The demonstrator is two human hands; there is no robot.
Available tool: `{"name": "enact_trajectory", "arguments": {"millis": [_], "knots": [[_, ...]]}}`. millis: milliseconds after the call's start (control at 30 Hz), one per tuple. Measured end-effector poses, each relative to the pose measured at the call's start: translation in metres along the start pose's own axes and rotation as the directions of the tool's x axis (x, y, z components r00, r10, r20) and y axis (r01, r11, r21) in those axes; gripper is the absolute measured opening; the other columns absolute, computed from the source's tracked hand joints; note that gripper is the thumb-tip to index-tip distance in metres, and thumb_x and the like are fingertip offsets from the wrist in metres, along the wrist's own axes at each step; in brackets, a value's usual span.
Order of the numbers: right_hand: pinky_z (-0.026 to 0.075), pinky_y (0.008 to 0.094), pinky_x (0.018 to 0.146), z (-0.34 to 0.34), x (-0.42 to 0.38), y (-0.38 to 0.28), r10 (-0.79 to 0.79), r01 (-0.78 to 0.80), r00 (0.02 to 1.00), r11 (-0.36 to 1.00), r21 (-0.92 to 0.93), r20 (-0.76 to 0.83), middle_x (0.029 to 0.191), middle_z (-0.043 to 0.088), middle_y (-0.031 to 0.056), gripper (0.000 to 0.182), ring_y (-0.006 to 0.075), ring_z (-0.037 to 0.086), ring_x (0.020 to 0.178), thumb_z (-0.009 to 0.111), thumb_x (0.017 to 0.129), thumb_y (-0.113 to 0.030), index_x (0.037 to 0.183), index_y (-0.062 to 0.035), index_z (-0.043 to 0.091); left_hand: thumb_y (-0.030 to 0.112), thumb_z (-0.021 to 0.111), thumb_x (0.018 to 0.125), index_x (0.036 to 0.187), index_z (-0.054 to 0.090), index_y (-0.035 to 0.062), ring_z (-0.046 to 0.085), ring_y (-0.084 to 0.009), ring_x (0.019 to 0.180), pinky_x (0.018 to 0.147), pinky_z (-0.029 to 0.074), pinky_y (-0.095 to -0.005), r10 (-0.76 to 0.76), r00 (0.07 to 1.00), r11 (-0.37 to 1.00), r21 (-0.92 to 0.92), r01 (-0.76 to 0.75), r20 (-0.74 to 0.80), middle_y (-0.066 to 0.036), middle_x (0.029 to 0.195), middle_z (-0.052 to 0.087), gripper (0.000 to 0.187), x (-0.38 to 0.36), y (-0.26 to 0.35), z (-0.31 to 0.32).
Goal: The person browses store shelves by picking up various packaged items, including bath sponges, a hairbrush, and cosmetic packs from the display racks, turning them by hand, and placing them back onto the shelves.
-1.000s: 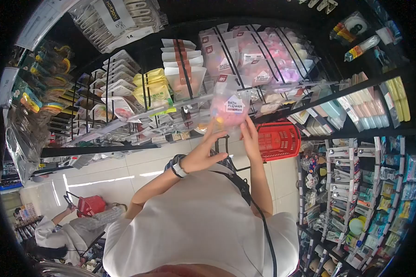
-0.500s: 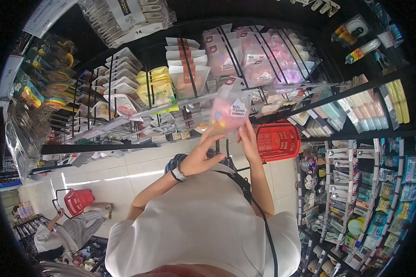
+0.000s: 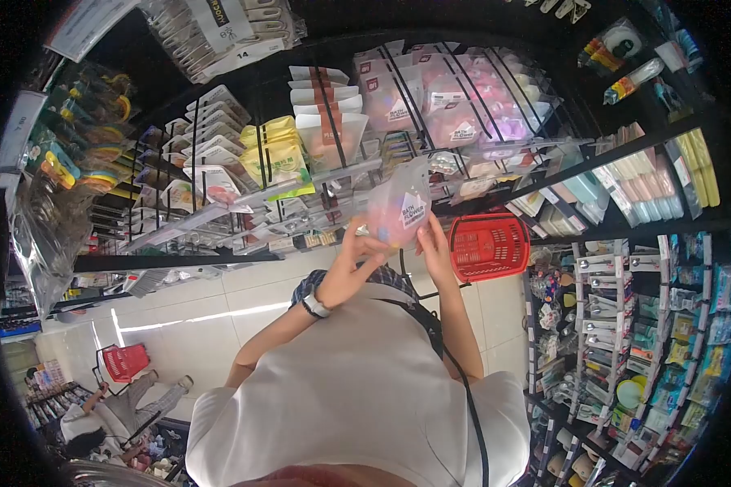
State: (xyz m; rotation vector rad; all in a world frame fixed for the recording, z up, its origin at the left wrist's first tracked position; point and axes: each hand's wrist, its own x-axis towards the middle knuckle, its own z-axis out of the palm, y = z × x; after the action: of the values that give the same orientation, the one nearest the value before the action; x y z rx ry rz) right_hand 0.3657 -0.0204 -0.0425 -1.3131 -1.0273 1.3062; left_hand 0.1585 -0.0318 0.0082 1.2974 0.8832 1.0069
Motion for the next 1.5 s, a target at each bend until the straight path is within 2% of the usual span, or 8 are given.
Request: {"name": "enact_trajectory", "arguments": {"millis": [133, 333, 433, 533, 733, 1000, 1300, 1500], "knots": [[0.038, 0.0209, 0.056, 0.005, -0.003, -0.004, -0.024, 0.025, 0.999, 0.999, -0.031, 0.027, 0.082, 0.050, 0.0002, 0.047, 0.0064, 0.044, 0.065, 0.050, 0.091, -0.017, 0.134, -0.0035, 0.036, 0.008, 0.059, 0.085, 0.138, 0.014, 0.0006, 0.057, -0.0152, 0.085, 0.081, 0.044, -0.0282, -0.098, 0.995, 0.990, -0.101, 0.094, -0.036, -0.009, 0.089, 0.058, 0.070, -0.001, 0.003, -0.004], [0.037, 0.0202, 0.055, 0.014, -0.006, -0.002, -0.088, 0.093, 0.991, 0.995, -0.040, 0.101, 0.079, 0.049, -0.0012, 0.050, 0.0053, 0.043, 0.063, 0.052, 0.090, -0.016, 0.134, -0.0037, 0.034, 0.016, 0.070, 0.078, 0.133, 0.032, 0.0019, 0.053, -0.0132, 0.081, 0.072, 0.043, -0.0251, -0.165, 0.965, 0.980, 0.073, 0.183, -0.203, -0.004, 0.082, 0.053, 0.068, -0.001, 0.003, -0.011], [0.037, 0.0197, 0.056, 0.015, -0.008, 0.000, -0.089, 0.095, 0.988, 0.995, -0.036, 0.128, 0.080, 0.050, -0.0010, 0.051, 0.0050, 0.043, 0.063, 0.053, 0.089, -0.017, 0.135, -0.0036, 0.034, 0.018, 0.074, 0.074, 0.130, 0.036, 0.0036, 0.050, -0.0157, 0.087, 0.075, 0.044, -0.0278, 0.073, 0.952, 0.897, 0.436, 0.068, -0.297, -0.005, 0.087, 0.051, 0.069, -0.001, -0.005, -0.013], [0.038, 0.0193, 0.056, 0.016, -0.011, -0.001, -0.086, 0.088, 0.988, 0.996, -0.011, 0.128, 0.083, 0.051, -0.0002, 0.052, 0.0050, 0.045, 0.064, 0.054, 0.089, -0.017, 0.135, -0.0036, 0.033, 0.019, 0.076, 0.072, 0.131, 0.035, 0.0030, 0.050, -0.0200, 0.099, 0.080, 0.044, -0.0309, 0.262, 0.921, 0.834, 0.548, -0.066, -0.287, -0.009, 0.102, 0.050, 0.073, 0.002, -0.010, -0.011], [0.040, 0.0191, 0.057, 0.011, -0.021, 0.006, -0.069, 0.078, 0.993, 0.993, -0.091, 0.094, 0.089, 0.052, 0.0009, 0.052, 0.0047, 0.047, 0.065, 0.056, 0.087, -0.016, 0.133, -0.0030, 0.036, 0.017, 0.075, 0.072, 0.135, 0.024, 0.0013, 0.043, -0.0251, 0.118, 0.093, 0.041, -0.0361, 0.011, 0.981, 1.000, -0.007, -0.013, -0.196, -0.016, 0.127, 0.041, 0.082, 0.009, -0.022, -0.006], [0.036, 0.0181, 0.055, 0.012, -0.030, 0.004, -0.066, 0.073, 0.993, 0.995, -0.069, 0.099, 0.087, 0.051, -0.0010, 0.048, 0.0043, 0.044, 0.065, 0.058, 0.086, -0.017, 0.130, -0.0019, 0.042, 0.011, 0.073, 0.073, 0.133, 0.022, 0.0003, 0.045, -0.0178, 0.111, 0.091, 0.041, -0.0308, 0.024, 0.991, 0.998, -0.049, -0.030, -0.134, -0.012, 0.122, 0.043, 0.079, 0.012, -0.025, -0.007], [0.036, 0.0179, 0.058, 0.005, -0.021, 0.005, -0.306, 0.277, 0.951, 0.912, -0.303, -0.051, 0.089, 0.049, 0.0007, 0.037, 0.0050, 0.042, 0.067, 0.059, 0.085, -0.019, 0.118, -0.0032, 0.052, 0.011, 0.072, 0.074, 0.130, 0.024, -0.0019, 0.047, -0.0180, 0.109, 0.090, 0.041, -0.0293, -0.086, 0.992, 0.991, -0.107, 0.076, -0.092, -0.013, 0.118, 0.046, 0.075, 0.016, -0.026, -0.009], [0.037, 0.0190, 0.063, 0.012, -0.015, -0.025, -0.053, 0.048, 0.994, 0.997, -0.054, -0.091, 0.090, 0.051, -0.0007, 0.034, 0.0053, 0.045, 0.075, 0.055, 0.088, -0.023, 0.116, -0.0042, 0.053, 0.010, 0.068, 0.078, 0.131, 0.026, 0.0010, 0.044, -0.0168, 0.112, 0.094, 0.038, -0.0301, -0.158, 0.986, 0.968, -0.190, 0.164, 0.051, -0.010, 0.120, 0.045, 0.068, 0.015, -0.013, -0.019]]}}
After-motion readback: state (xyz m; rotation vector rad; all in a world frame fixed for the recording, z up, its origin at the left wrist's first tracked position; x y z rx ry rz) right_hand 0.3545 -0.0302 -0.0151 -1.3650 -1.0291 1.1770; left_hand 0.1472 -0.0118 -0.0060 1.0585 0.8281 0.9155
